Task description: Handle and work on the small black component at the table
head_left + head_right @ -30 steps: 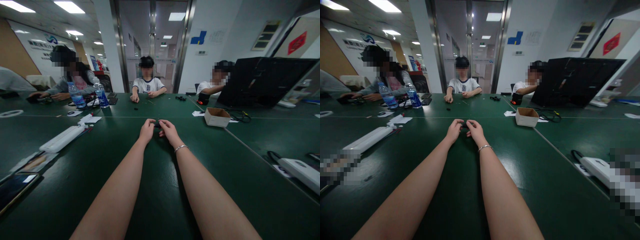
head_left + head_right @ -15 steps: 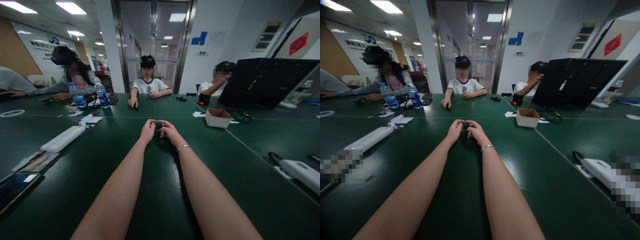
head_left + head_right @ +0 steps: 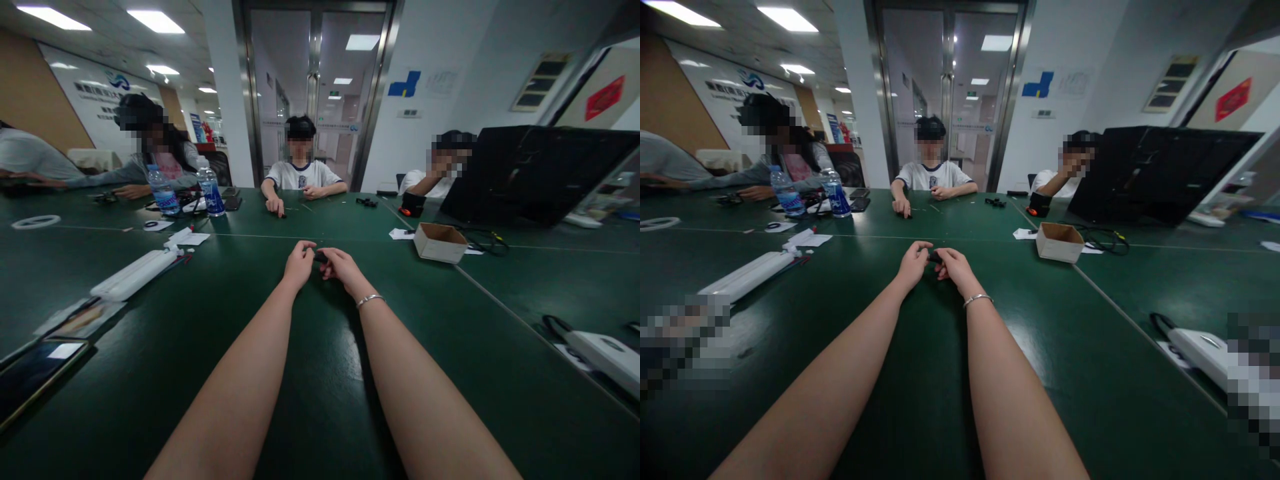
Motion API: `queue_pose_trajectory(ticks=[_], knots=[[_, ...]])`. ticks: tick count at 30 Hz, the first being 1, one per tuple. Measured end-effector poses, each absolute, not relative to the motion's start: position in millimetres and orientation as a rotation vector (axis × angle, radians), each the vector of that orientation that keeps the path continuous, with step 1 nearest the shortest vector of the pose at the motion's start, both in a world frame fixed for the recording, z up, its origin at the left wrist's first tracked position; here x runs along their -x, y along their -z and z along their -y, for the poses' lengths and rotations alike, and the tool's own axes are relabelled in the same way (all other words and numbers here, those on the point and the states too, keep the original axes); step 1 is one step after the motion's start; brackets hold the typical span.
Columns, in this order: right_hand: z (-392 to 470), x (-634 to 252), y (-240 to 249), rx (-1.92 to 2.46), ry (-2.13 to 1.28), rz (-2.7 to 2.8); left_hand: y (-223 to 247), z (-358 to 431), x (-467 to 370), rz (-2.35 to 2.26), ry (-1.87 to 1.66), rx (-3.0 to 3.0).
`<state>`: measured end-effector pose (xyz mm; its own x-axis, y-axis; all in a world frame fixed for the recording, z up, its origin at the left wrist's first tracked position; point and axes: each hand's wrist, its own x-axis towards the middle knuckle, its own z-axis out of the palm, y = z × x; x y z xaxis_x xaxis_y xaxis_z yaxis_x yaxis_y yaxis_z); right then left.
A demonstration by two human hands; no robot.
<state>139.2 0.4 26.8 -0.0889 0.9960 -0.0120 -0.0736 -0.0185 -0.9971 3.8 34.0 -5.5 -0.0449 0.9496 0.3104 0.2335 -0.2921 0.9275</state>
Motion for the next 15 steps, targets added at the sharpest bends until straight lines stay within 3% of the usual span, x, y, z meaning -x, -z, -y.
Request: queue_pose_trajectory(ticks=[15], knots=[[2.0,-148.9,-25.0,0.965,-1.416,1.147,0.5,-29.6,-4.0,-1.283,-1.362,-1.543]])
